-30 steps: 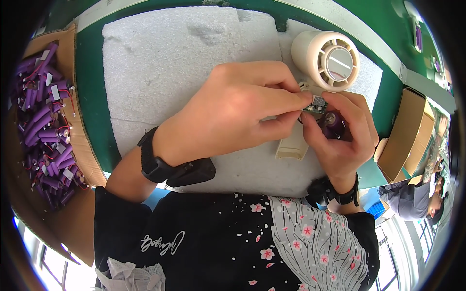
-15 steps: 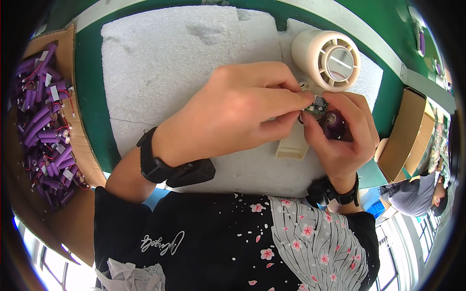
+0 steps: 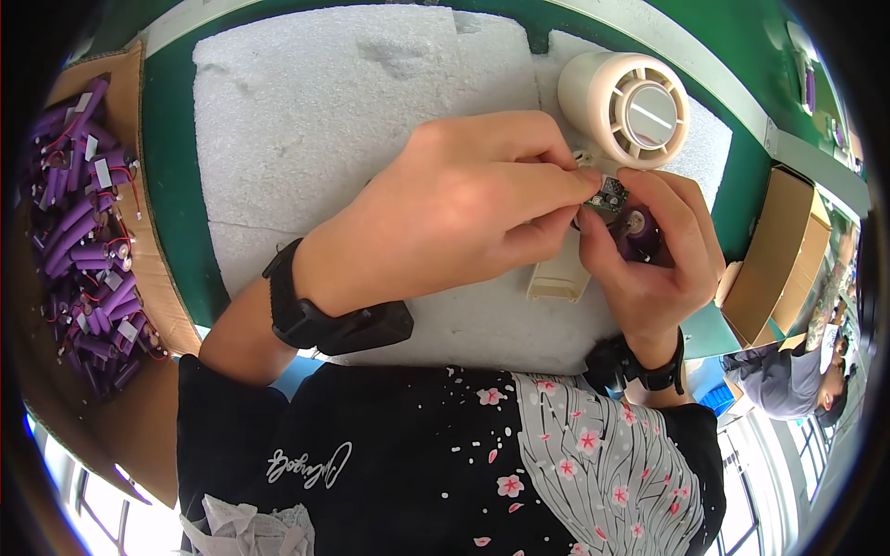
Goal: The person connects a battery pack to a circuit board inside a handheld fan casing by hand. They repeatedly plug and unplug the connector, press the board into the casing, and test the fan's display before setting the assembly on the workbench.
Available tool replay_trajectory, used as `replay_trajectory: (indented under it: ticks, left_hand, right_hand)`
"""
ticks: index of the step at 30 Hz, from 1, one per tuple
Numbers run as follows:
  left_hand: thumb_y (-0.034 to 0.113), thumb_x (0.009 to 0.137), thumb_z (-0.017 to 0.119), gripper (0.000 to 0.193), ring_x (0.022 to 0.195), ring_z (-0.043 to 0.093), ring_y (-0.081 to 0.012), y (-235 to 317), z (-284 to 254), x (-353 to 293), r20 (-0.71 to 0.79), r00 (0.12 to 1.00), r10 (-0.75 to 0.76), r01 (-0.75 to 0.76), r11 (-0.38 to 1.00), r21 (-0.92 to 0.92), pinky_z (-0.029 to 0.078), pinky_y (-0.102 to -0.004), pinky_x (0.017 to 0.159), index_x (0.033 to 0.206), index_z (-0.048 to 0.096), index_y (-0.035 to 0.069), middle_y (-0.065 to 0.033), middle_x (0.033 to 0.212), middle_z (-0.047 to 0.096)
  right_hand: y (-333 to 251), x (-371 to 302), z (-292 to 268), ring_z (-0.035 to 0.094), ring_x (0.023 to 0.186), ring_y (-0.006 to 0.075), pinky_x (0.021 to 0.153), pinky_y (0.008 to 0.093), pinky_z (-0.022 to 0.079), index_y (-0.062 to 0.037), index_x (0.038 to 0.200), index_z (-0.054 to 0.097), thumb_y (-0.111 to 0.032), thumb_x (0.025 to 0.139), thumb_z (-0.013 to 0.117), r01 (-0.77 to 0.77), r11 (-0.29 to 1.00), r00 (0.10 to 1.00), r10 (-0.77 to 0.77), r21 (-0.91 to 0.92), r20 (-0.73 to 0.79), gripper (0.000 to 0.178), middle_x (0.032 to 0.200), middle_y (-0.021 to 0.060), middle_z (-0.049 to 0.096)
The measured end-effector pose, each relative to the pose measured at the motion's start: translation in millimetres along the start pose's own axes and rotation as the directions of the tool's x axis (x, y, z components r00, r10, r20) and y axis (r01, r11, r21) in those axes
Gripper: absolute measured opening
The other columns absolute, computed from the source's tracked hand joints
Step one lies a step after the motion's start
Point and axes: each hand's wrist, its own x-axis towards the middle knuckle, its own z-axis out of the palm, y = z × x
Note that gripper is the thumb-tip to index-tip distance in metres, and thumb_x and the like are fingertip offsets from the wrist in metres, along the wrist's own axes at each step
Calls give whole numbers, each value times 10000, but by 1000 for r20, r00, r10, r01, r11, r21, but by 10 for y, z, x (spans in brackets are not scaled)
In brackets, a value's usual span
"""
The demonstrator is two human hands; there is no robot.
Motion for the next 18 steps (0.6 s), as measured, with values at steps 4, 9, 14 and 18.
replay_trajectory:
  ticks: [4, 9, 14, 18]
  left_hand:
    - [-58, 678, 741, 259, 622, 623, -145, -5, 13, 0, -9, 1000, 5, -5, 1000, -2, 504, -234, 522, 924, 731, 20, -58, 818, 655]
    - [-57, 686, 738, 244, 630, 629, -143, 5, 14, -3, -14, 1000, 6, -6, 1000, -2, 511, -234, 526, 920, 729, 14, -61, 821, 659]
    - [-57, 688, 737, 251, 653, 640, -155, -2, 30, -8, -35, 999, -4, 4, 1000, -17, 523, -241, 541, 929, 726, 14, -78, 837, 665]
    - [-48, 683, 747, 324, 691, 636, -158, -55, 41, -14, -17, 1000, 12, -14, 996, -91, 525, -248, 582, 994, 698, 28, -87, 932, 651]
  right_hand:
    - [-6, -9, 12, 580, 594, 81, 463, 199, 452, -46, 980, 708, -1, 571, 840, -1, 1000, 1000, 1, 4, -19, 433, 838, 66, 644]
    - [-34, -12, 10, 573, 585, 75, 459, 198, 442, -45, 978, 709, -1, 579, 837, -52, 998, 999, 51, -20, -13, 421, 838, 56, 647]
    - [-33, -11, -9, 574, 597, 76, 482, 196, 436, -41, 981, 701, -3, 611, 838, -92, 995, 996, 92, 33, 1, 396, 835, 55, 650]
    - [-71, -30, -47, 584, 629, 88, 515, 199, 439, -30, 978, 686, 5, 650, 826, -243, 961, 970, 238, 129, 50, 358, 840, 65, 650]
